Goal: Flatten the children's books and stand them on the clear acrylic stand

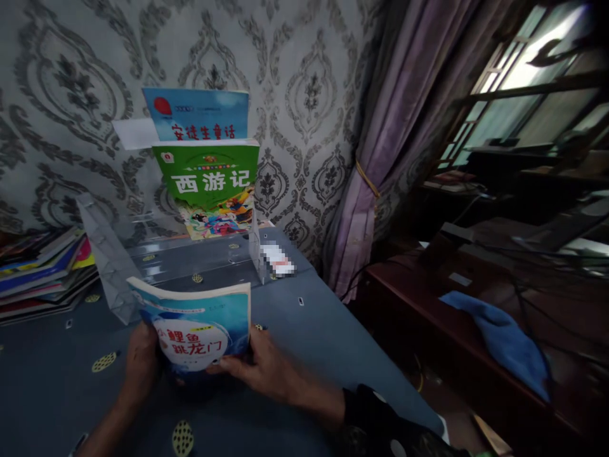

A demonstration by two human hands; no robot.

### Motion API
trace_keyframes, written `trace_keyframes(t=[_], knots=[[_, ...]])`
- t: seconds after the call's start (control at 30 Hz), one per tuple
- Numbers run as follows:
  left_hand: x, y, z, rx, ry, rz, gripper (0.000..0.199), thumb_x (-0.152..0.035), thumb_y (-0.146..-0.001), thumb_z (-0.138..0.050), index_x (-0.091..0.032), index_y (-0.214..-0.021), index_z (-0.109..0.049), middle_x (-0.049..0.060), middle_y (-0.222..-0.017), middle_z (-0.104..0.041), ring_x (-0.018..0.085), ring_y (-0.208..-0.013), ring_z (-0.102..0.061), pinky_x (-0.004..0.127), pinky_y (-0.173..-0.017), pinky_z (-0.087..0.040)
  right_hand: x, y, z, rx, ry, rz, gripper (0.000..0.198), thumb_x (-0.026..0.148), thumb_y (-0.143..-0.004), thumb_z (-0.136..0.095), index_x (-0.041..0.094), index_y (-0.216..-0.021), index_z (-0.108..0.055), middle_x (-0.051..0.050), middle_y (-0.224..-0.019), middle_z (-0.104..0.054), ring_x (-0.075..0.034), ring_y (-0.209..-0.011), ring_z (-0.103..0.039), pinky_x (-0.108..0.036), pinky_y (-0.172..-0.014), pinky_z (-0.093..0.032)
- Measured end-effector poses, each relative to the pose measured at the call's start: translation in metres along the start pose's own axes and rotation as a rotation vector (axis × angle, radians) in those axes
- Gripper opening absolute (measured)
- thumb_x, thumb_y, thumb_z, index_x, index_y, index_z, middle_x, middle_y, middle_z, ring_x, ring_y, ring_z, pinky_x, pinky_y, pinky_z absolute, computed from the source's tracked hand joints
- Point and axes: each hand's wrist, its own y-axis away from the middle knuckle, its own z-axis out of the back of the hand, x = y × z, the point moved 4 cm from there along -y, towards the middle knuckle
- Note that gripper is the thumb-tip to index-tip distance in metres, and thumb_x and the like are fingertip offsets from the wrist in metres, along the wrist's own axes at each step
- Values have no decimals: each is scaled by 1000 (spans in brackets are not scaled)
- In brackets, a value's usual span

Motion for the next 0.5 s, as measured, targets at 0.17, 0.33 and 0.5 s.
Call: trace_keyframes(t=[0.17, 0.33, 0.5], knots=[[-4, 6, -5, -48, 20, -20, 54, -73, -63, -73, -21, -70, -66, 4, -68, -70, 28, -72, -68, 37, -62, -58, -5, -3, 0, -69, 30, -34, 44, 51, -83, -71, 21, -113, -62, -7, -103, -77, -23, -91, -72, -34, -79, -59], [-6, 9, -4, -130, -36, -98, 57, -78, -65, -68, -21, -66, -64, 3, -65, -66, 25, -66, -63, 34, -59, -55, -1, -4, 4, -81, -40, -69, 44, 55, -84, -69, 22, -111, -60, -7, -106, -77, -22, -94, -73, -34, -81, -60], [-4, 14, -2, -177, -44, -78, 55, -75, -67, -68, -20, -69, -66, 5, -72, -70, 26, -74, -67, 32, -63, -56, 3, -3, 4, -67, -20, -59, 45, 54, -88, -66, 21, -117, -58, -8, -105, -77, -23, -95, -73, -35, -83, -59]])
